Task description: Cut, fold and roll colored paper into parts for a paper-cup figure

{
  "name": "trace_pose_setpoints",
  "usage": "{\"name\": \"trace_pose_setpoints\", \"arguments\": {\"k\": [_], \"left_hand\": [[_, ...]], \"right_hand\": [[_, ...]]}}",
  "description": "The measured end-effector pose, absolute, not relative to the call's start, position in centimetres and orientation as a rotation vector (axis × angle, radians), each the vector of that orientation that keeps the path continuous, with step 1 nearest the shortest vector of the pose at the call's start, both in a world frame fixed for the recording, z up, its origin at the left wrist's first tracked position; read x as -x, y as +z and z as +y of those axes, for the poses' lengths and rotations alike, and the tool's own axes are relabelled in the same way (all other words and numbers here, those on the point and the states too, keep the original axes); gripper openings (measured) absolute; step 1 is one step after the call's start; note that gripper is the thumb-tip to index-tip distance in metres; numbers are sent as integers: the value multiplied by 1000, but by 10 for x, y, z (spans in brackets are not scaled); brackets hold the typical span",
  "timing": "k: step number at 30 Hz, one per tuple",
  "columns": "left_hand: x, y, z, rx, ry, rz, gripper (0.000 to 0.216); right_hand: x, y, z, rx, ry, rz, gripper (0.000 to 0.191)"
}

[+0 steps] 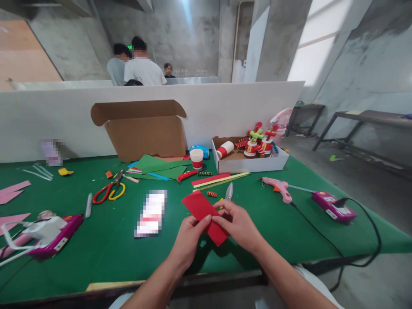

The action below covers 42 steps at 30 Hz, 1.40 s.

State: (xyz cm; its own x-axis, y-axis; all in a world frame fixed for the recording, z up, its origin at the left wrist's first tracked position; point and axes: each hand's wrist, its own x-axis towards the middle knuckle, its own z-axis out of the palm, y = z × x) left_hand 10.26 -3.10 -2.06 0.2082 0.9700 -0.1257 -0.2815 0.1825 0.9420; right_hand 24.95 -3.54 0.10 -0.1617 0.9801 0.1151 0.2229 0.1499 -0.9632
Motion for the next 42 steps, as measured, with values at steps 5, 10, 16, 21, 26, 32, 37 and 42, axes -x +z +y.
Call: {"name": "trace_pose_setpoints", "arguments": {"k": [5,10,16,21,26,32,37,42], "left_hand": [[-85,-21,-27,-1027,1153,1073,32],[-70,-13,-24,-1260,1035,1107,33],[-71,-14,-22,-1280,989,1178,40],[-68,-16,-22,-1334,981,1168,40],[-62,-20,-20,-1485,946,1144,40],[-44,-21,-8,-1275,1119,1300,37],[-29,-24,2,-1015,1410,1385,43],[-31,-26,2,-1064,1322,1395,41]], "right_hand": [[-259,6,-38,1263,1004,-1884,10],[-262,4,-39,1241,942,-1882,27],[-262,-2,-36,1321,790,-1846,21],[-262,-1,-33,1345,776,-1888,19],[-264,1,-29,1326,760,-1990,21],[-288,-5,-19,1478,569,-1946,26],[-296,-14,-20,1564,417,-2031,26],[-267,-20,-33,1343,358,-2461,41]]}}
